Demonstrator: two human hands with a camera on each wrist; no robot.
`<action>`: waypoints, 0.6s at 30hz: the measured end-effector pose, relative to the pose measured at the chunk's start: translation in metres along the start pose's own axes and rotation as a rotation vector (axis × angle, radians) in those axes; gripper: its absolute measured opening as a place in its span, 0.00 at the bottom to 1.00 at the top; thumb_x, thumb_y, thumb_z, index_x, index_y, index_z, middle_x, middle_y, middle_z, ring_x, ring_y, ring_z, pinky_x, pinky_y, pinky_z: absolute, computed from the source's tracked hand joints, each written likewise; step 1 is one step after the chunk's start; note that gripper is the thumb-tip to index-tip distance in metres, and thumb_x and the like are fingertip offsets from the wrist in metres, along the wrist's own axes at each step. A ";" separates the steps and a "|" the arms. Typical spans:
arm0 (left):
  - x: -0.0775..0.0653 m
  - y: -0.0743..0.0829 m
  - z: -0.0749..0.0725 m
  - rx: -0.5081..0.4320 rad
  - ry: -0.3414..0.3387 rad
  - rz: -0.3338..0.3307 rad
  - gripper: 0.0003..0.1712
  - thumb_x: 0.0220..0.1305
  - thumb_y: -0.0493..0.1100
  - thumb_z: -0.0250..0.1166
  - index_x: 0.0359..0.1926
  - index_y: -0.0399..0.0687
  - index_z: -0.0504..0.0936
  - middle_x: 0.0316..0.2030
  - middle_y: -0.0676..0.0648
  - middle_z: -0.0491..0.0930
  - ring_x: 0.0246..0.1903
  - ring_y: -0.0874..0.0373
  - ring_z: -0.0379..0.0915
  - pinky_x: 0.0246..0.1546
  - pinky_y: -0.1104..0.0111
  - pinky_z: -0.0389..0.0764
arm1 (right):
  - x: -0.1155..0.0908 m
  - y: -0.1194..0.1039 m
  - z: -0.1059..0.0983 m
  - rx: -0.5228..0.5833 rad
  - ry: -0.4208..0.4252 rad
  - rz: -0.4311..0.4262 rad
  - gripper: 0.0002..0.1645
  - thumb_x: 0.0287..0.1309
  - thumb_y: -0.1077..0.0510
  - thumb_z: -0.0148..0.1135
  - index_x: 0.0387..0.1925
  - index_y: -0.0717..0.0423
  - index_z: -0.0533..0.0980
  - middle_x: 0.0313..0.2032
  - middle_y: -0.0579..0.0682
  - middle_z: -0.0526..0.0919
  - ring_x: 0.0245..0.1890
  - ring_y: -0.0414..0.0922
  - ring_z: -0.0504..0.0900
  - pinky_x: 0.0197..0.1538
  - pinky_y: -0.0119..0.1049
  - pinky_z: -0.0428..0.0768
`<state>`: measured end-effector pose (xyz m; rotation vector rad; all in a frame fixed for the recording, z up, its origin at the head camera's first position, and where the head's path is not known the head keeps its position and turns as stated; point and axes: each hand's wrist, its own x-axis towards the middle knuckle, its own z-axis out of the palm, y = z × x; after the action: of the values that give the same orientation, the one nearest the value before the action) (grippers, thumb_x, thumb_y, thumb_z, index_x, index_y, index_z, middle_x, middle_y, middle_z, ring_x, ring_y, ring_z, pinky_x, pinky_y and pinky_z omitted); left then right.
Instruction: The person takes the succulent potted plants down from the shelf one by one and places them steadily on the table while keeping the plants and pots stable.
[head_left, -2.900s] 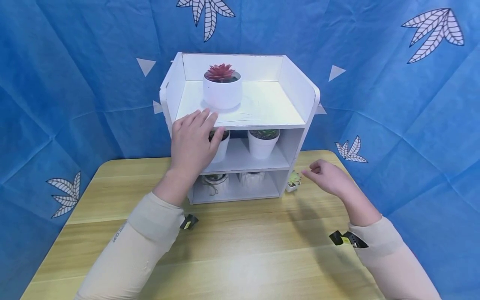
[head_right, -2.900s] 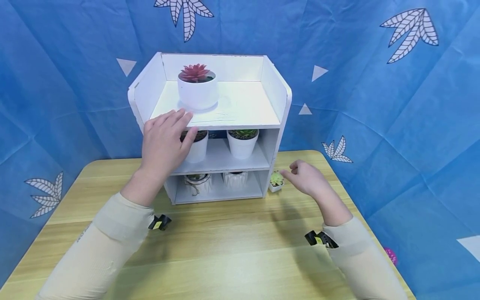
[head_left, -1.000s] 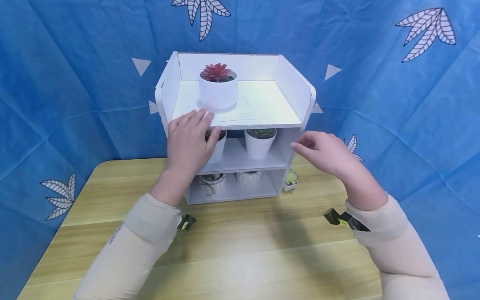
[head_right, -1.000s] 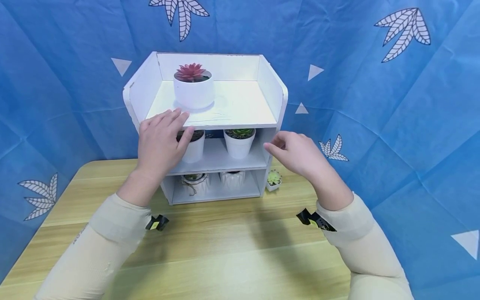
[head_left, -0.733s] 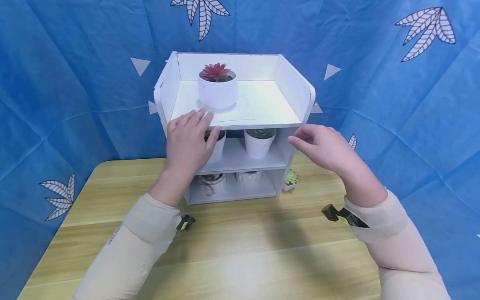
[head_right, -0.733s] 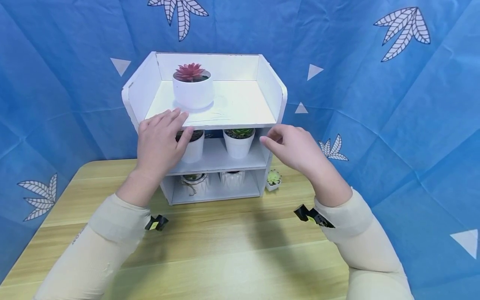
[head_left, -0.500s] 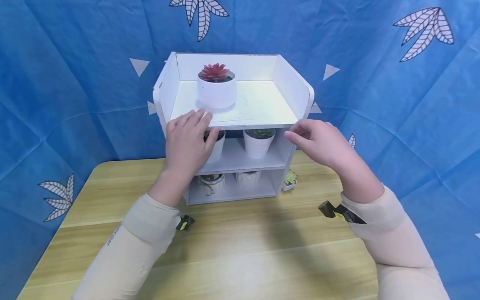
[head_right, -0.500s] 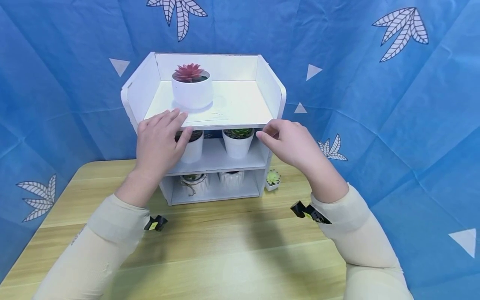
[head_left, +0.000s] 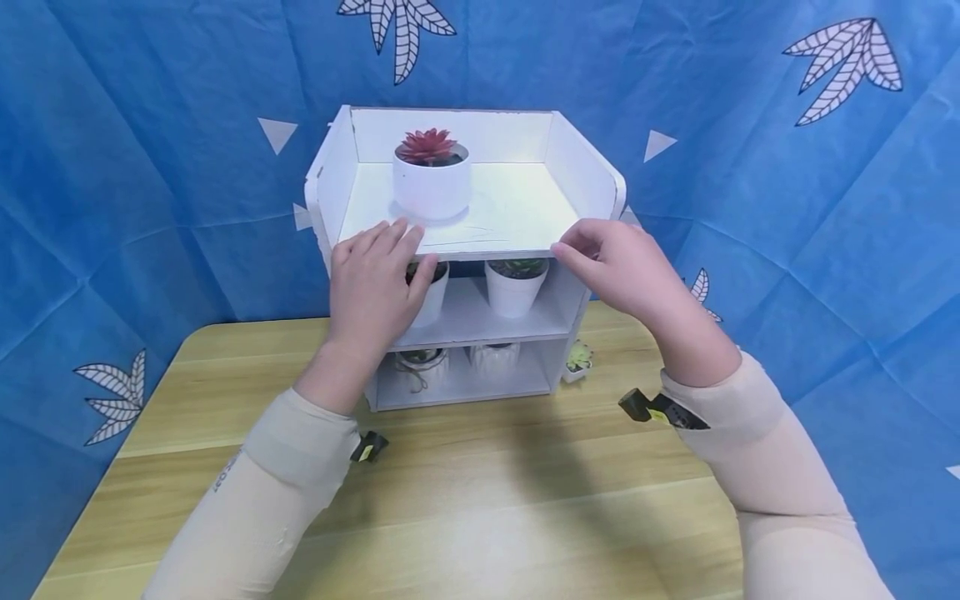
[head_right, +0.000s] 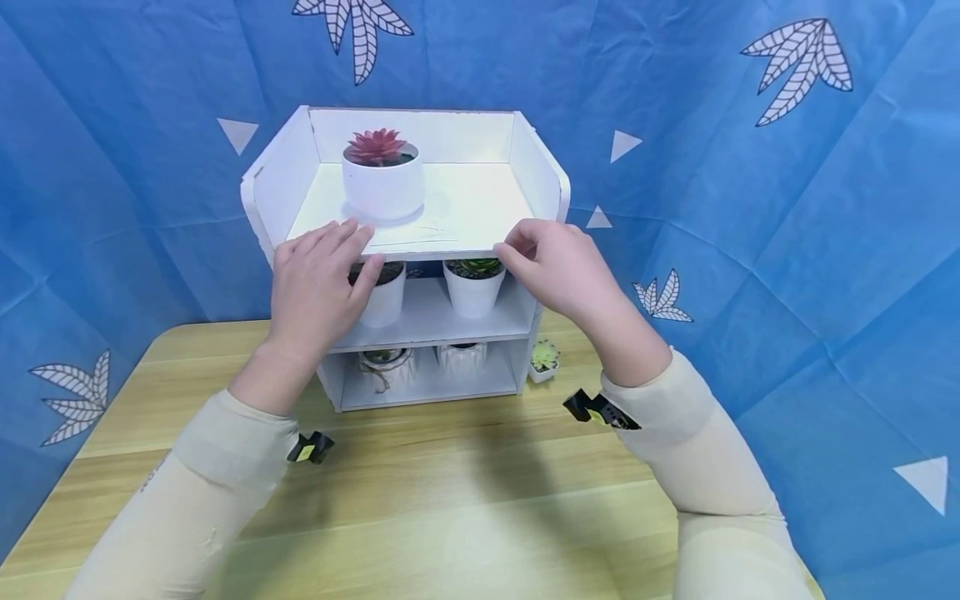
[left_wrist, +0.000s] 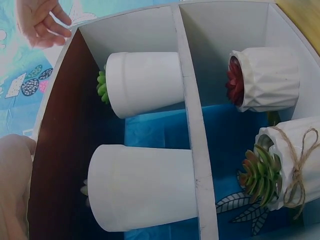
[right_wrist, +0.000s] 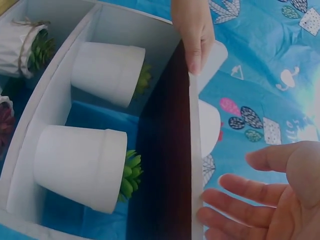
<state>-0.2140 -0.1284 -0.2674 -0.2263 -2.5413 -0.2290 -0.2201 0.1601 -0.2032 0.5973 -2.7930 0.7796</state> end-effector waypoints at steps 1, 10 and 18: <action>0.000 0.000 0.000 0.000 -0.002 0.001 0.34 0.75 0.64 0.47 0.72 0.52 0.70 0.71 0.45 0.67 0.72 0.47 0.59 0.70 0.49 0.56 | 0.001 0.000 0.001 0.001 0.007 0.003 0.20 0.71 0.43 0.57 0.44 0.55 0.82 0.43 0.53 0.87 0.46 0.51 0.82 0.62 0.54 0.66; 0.000 -0.001 0.001 -0.001 0.013 0.003 0.33 0.75 0.64 0.48 0.71 0.52 0.71 0.71 0.44 0.67 0.72 0.47 0.59 0.70 0.49 0.57 | 0.011 -0.007 0.006 0.009 0.061 0.020 0.20 0.71 0.45 0.56 0.46 0.55 0.83 0.43 0.53 0.86 0.48 0.52 0.80 0.53 0.51 0.76; 0.000 0.000 0.001 0.004 0.009 -0.002 0.34 0.75 0.64 0.48 0.71 0.52 0.71 0.71 0.44 0.67 0.72 0.47 0.59 0.70 0.49 0.56 | 0.019 -0.011 0.012 0.042 0.085 -0.002 0.18 0.71 0.47 0.56 0.45 0.55 0.83 0.43 0.52 0.86 0.45 0.51 0.83 0.53 0.51 0.78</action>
<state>-0.2148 -0.1283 -0.2684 -0.2207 -2.5332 -0.2247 -0.2332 0.1387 -0.2030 0.5603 -2.7046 0.8443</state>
